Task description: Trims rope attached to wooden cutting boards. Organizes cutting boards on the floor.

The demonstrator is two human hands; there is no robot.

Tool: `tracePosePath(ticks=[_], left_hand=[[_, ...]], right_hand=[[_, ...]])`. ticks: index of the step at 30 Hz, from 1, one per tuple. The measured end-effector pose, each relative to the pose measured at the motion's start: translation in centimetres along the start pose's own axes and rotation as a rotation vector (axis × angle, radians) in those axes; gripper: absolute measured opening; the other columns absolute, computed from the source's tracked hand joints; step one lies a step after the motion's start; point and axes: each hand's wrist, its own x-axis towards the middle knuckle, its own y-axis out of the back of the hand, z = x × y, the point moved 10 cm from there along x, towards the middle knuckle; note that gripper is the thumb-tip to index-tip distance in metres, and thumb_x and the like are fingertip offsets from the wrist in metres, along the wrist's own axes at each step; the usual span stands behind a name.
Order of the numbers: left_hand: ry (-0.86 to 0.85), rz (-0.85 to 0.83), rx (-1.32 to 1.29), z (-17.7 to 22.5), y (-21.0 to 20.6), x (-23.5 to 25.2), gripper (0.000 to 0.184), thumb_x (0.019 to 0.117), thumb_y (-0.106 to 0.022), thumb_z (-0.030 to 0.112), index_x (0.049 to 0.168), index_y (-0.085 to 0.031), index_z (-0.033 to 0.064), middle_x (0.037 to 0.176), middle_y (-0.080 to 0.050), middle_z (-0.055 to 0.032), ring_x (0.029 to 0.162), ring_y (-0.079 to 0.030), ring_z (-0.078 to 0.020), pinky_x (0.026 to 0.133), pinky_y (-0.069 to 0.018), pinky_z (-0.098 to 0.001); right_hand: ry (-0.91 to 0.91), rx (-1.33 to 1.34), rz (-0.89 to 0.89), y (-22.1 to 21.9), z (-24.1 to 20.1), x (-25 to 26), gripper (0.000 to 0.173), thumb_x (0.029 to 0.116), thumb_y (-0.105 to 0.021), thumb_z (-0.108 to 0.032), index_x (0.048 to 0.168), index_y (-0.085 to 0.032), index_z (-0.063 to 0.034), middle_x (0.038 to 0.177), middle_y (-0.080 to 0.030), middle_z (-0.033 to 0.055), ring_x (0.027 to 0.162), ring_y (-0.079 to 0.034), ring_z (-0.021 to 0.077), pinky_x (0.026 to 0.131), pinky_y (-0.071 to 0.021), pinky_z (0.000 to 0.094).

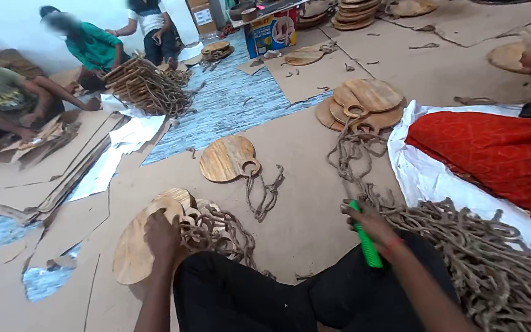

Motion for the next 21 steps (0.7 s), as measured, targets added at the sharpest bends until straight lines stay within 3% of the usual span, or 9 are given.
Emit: tracePosePath(ticks=[2,4,6,8,11,14,16,19,21], left_hand=[[-0.243,-0.217,-0.009,8.2,-4.7,-0.8,0.044,0.1036,-0.06,0.03,0.138,-0.058,0.0021,0.134,-0.061,-0.0246,0.125,-0.06,-0.0423,0.105,-0.0473,-0.0611],[-0.402,-0.433,-0.028,15.9,-11.3,-2.8,0.039,0.1045,-0.059,0.031,0.132,-0.064,0.0051,0.131,-0.066,-0.0183,0.124,-0.062,-0.0359,0.107,-0.047,-0.0584],[-0.478,-0.544,-0.029,22.2,-17.4,-4.4,0.038,0.1032,-0.06,0.033,0.13,-0.066,0.0066,0.13,-0.067,-0.0171,0.122,-0.064,-0.0353,0.104,-0.0504,-0.0584],[-0.444,-0.557,-0.005,25.8,-22.8,-4.5,0.044,0.1017,-0.062,0.032,0.135,-0.062,0.0028,0.138,-0.061,-0.0209,0.127,-0.059,-0.0394,0.103,-0.0502,-0.0587],[-0.337,-0.504,0.027,27.3,-28.1,-3.9,0.051,0.0979,-0.068,0.032,0.137,-0.059,0.0005,0.146,-0.053,-0.0212,0.136,-0.05,-0.0402,0.107,-0.0455,-0.0569],[-0.396,-0.594,-0.105,29.1,-29.1,-6.0,0.039,0.1056,-0.053,0.031,0.133,-0.063,0.006,0.135,-0.063,-0.017,0.127,-0.06,-0.0335,0.108,-0.047,-0.0534],[-0.457,-0.74,-0.404,30.1,-27.2,-8.9,0.037,0.1103,-0.045,0.025,0.131,-0.063,0.0006,0.121,-0.069,-0.0206,0.106,-0.07,-0.0313,0.097,-0.0556,-0.0494],[-0.485,-0.843,-0.664,29.8,-22.3,-12.4,0.034,0.1096,-0.048,0.019,0.137,-0.056,0.0005,0.107,-0.068,-0.0167,0.079,-0.07,-0.0224,0.075,-0.0601,-0.0395],[-0.498,-0.828,-0.688,28.7,-20.0,-13.4,0.03,0.1076,-0.054,0.021,0.131,-0.055,0.0007,0.097,-0.068,-0.0136,0.073,-0.068,-0.0198,0.071,-0.0592,-0.0374]], right_hand=[[-0.058,-0.194,-0.005,-3.7,2.9,3.4,0.05,0.1023,-0.065,-0.024,0.144,-0.049,-0.0021,0.116,-0.063,0.0203,0.085,-0.066,0.0262,0.077,-0.056,0.0431],[-0.048,-0.411,-0.032,-5.7,4.6,4.8,0.057,0.0969,-0.072,-0.024,0.145,-0.049,-0.0014,0.119,-0.064,0.0259,0.099,-0.067,0.0368,0.088,-0.0544,0.0548],[-0.037,-0.48,-0.039,-6.0,5.3,4.6,0.058,0.0959,-0.072,-0.026,0.145,-0.05,-0.0033,0.12,-0.065,0.024,0.101,-0.067,0.0364,0.09,-0.0542,0.0546],[-0.058,-0.478,-0.01,-5.1,6.1,4.3,0.06,0.0949,-0.073,-0.025,0.145,-0.049,-0.0025,0.12,-0.065,0.0233,0.1,-0.068,0.0352,0.089,-0.0557,0.0532],[-0.106,-0.439,0.041,-4.2,6.7,4.3,0.061,0.0939,-0.074,-0.02,0.145,-0.047,-0.001,0.121,-0.065,0.0232,0.098,-0.07,0.0343,0.087,-0.0575,0.0511],[-0.124,-0.342,0.046,-4.2,6.2,4.2,0.057,0.0965,-0.068,-0.015,0.147,-0.045,-0.004,0.117,-0.065,0.0208,0.09,-0.071,0.0301,0.08,-0.0599,0.0472],[-0.155,-0.18,-0.032,-5.7,5.8,3.9,0.049,0.0999,-0.06,-0.01,0.146,-0.044,-0.0036,0.112,-0.064,0.0172,0.081,-0.069,0.0231,0.072,-0.0599,0.0392],[-0.17,0.157,-0.104,-7.6,4.4,2.7,0.033,0.1081,-0.051,-0.019,0.137,-0.053,-0.0028,0.1,-0.062,0.0107,0.069,-0.058,0.0153,0.061,-0.0506,0.0303],[-0.187,0.396,-0.127,-8.4,3.9,2.0,0.031,0.1095,-0.05,-0.031,0.128,-0.059,-0.0077,0.094,-0.065,0.0053,0.061,-0.056,0.0094,0.051,-0.045,0.022]])
